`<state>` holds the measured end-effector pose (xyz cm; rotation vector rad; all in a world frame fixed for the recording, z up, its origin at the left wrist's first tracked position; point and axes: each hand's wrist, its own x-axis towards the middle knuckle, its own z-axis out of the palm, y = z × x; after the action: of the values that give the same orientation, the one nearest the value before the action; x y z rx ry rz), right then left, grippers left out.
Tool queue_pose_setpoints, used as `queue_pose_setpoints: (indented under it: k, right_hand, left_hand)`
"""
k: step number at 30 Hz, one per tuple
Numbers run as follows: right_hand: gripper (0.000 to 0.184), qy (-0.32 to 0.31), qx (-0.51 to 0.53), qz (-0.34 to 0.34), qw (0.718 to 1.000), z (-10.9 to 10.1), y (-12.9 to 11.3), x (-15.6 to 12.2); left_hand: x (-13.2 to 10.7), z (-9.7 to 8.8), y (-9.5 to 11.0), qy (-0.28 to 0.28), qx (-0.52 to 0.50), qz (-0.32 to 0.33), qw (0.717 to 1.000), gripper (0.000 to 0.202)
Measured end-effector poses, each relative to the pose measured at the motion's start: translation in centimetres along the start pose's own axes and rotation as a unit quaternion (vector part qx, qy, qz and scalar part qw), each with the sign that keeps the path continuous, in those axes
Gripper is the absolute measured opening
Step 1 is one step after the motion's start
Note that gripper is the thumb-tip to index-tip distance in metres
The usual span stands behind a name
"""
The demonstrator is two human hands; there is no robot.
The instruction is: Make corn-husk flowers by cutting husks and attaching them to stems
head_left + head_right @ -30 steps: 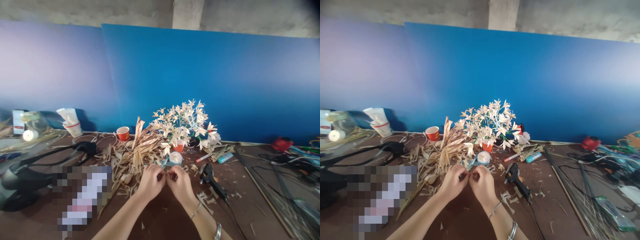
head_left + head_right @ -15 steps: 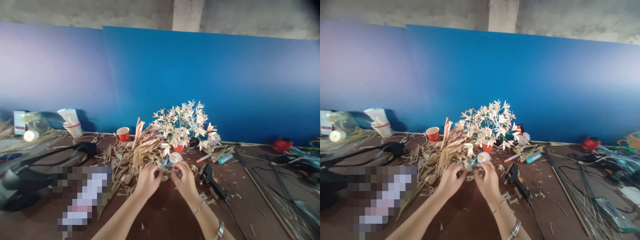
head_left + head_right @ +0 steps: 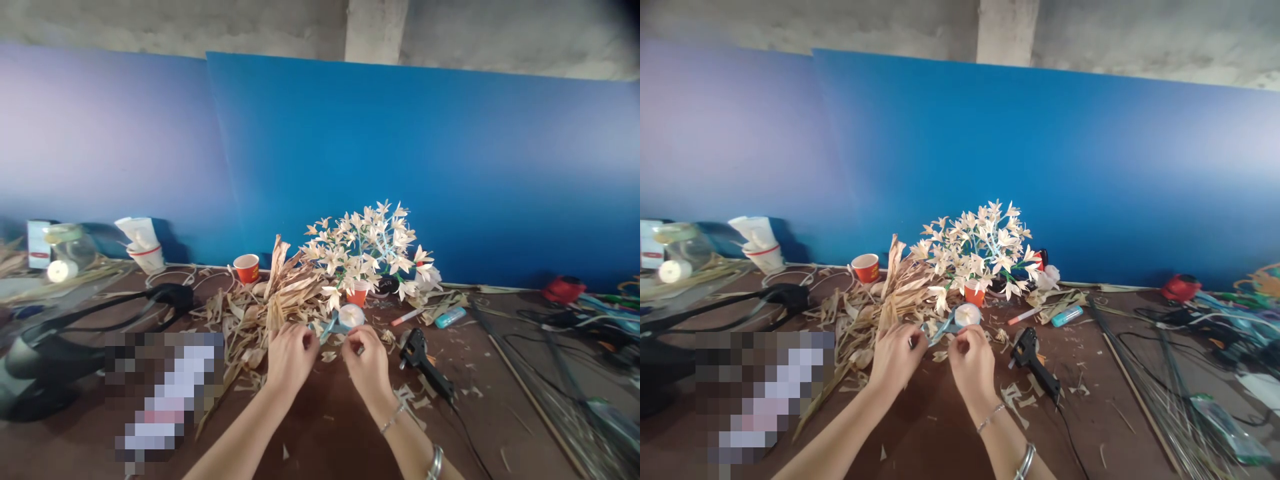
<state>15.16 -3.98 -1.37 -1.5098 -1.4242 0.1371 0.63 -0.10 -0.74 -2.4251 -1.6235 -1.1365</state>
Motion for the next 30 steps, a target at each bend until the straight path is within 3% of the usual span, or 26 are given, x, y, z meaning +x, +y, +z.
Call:
queue_pose_setpoints:
  k: [5, 11, 15, 18, 21, 26, 30]
  right_hand:
    - [0.019, -0.059, 0.027, -0.007, 0.998, -0.2, 1.0, 0.5]
    - [0.02, -0.159, -0.102, -0.056, 0.98, 0.1, 0.9, -0.3]
    - [0.018, -0.154, -0.13, -0.093, 0.975, 0.4, -0.5, -1.0]
    - [0.006, -0.188, -0.11, -0.13, 0.967, 1.3, -1.9, -2.0]
    - [0.01, -0.218, -0.117, -0.143, 0.958, 2.7, -2.8, -3.2]
    - [0.013, -0.228, -0.119, -0.147, 0.955, 4.0, -2.6, -3.8]
    - [0.015, -0.208, -0.038, -0.119, 0.97, 2.9, -1.8, -2.6]
  left_hand:
    - [1.1, -1.0, -1.5, 0.002, 0.005, -0.068, 0.998, 0.026]
    - [1.7, -1.8, -2.3, -0.008, -0.003, -0.11, 0.994, 0.037]
    - [1.7, -1.7, -2.4, 0.007, -0.008, -0.109, 0.994, 0.038]
    - [1.7, -1.6, -2.3, 0.017, -0.013, -0.101, 0.995, 0.036]
    - [1.6, -1.6, -2.2, 0.022, -0.014, -0.096, 0.995, 0.035]
    - [1.6, -1.4, -2.3, 0.026, -0.03, -0.079, 0.996, 0.035]
    - [1.6, -0.9, -2.5, 0.007, -0.114, -0.06, 0.992, 0.028]
